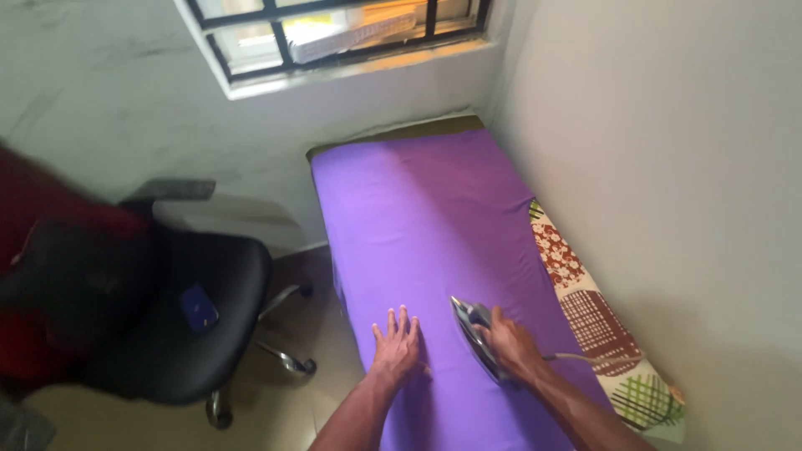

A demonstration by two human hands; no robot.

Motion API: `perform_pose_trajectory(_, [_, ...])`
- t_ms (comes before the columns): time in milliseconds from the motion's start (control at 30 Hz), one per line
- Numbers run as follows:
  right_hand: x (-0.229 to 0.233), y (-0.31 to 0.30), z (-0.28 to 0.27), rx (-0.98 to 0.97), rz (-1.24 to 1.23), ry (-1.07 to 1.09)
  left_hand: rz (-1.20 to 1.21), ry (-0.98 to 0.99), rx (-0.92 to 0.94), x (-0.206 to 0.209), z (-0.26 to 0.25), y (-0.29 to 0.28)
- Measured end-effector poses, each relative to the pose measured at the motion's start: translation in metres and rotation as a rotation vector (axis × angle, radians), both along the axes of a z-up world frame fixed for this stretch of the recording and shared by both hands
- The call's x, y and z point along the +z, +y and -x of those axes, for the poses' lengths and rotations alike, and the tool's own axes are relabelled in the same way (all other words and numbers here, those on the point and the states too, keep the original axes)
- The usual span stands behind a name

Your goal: Iron a piece of purple fabric on a makeshift ironing surface.

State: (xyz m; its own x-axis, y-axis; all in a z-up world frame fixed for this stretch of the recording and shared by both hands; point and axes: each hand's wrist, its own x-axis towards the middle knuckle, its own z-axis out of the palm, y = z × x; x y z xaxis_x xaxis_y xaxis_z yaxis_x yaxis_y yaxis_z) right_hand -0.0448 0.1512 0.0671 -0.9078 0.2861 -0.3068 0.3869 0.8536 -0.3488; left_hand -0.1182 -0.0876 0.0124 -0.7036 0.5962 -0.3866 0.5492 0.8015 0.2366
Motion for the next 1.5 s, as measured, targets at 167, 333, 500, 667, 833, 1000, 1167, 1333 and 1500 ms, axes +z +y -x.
perform_pose_trajectory(167, [-0.015,-0.006,0.025,-0.168,-0.033,-0.1,-0.003,0.012,-0.053,-0.017,0.038,-0.007])
perform_pose_trajectory(333, [-0.008,-0.021,0.025,-0.238,0.033,-0.069,-0.013,-0.025,-0.096,0.012,0.055,-0.009])
perform_pose_trajectory(500, [-0.029,-0.015,0.007,-0.111,0.014,-0.035,0.018,0.038,-0.158,0.006,0.065,-0.011])
perform_pose_trajectory(667, [-0.018,-0.041,0.0,-0.261,-0.096,-0.019,0.062,-0.016,-0.189,0.027,0.063,-0.008])
perform_pose_trajectory(833, [-0.013,-0.04,-0.031,-0.082,-0.034,0.062,0.09,-0.039,-0.209,0.025,0.069,-0.005])
perform_pose_trajectory(1000, [-0.003,-0.056,-0.024,-0.333,-0.052,-0.083,0.054,0.017,-0.188,0.015,0.061,-0.005])
perform_pose_trajectory(1167, [-0.007,-0.056,-0.06,-0.142,-0.034,-0.01,0.061,-0.015,-0.224,0.005,0.042,-0.001])
perform_pose_trajectory(1333, [0.009,-0.05,-0.106,0.078,0.0,-0.076,0.105,-0.081,-0.243,0.037,0.013,-0.007])
perform_pose_trajectory(1500, [0.043,-0.064,-0.11,-0.285,0.044,-0.142,0.048,-0.042,-0.221,0.031,-0.012,-0.011])
